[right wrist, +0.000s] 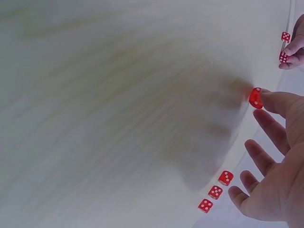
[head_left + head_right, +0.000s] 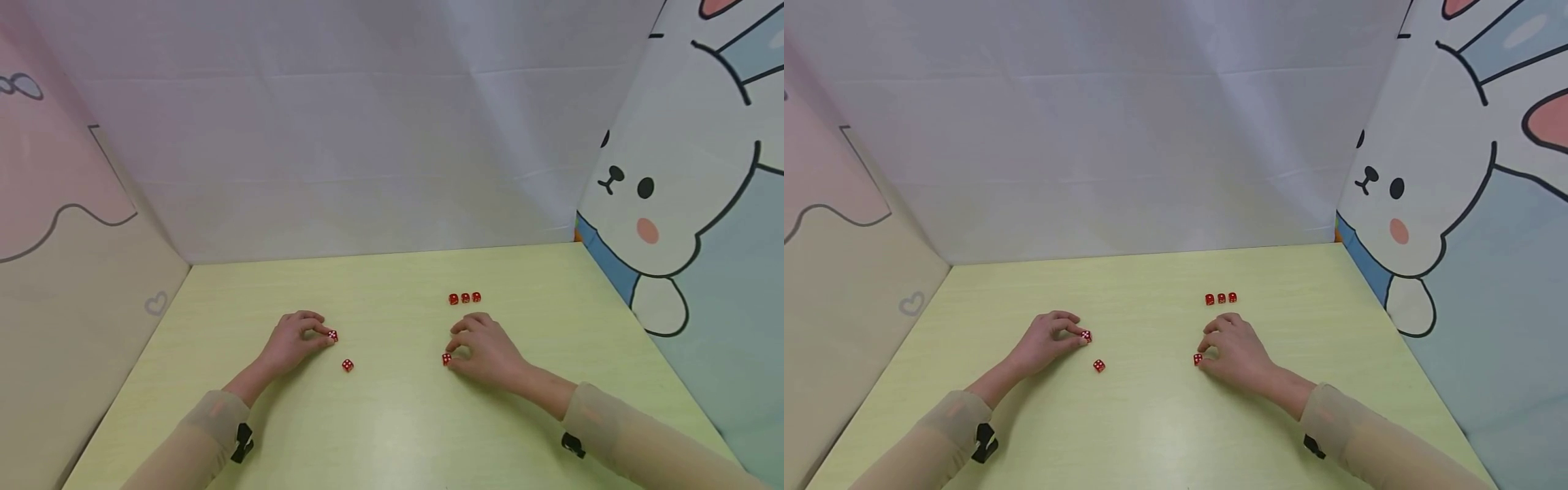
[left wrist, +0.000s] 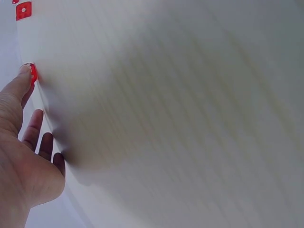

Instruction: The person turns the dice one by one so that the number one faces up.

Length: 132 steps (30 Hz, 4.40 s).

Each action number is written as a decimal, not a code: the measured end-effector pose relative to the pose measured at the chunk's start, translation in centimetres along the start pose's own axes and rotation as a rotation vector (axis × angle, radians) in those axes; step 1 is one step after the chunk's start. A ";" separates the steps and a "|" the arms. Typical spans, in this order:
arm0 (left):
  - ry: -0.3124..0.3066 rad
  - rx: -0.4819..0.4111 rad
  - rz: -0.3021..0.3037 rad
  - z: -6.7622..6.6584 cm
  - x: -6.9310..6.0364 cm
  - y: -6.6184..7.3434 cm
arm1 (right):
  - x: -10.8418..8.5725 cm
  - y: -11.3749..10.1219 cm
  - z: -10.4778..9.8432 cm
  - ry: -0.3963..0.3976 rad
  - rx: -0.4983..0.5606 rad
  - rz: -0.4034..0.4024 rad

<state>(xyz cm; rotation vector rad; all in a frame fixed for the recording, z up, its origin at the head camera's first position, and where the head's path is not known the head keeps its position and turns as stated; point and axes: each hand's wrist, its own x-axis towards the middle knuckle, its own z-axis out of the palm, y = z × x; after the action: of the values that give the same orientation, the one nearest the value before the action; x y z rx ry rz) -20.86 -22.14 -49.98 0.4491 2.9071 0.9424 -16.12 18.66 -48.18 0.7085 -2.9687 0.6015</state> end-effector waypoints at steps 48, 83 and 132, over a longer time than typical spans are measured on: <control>-0.006 0.004 0.014 0.1 0.0 0.0 | -0.8 0.2 2.5 0.089 0.378 0.261; 0.003 0.011 0.022 0.2 0.3 -0.4 | -1.3 1.0 2.1 0.167 0.130 0.063; 0.001 0.013 0.015 -0.2 0.2 0.3 | 1.0 -1.0 -0.7 -0.015 -0.097 0.014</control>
<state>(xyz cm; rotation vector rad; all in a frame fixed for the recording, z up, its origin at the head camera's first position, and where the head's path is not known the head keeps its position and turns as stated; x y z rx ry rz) -21.01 -21.99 -49.62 0.4713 2.9162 0.9270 -16.58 17.64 -47.09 0.6884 -2.9949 0.4504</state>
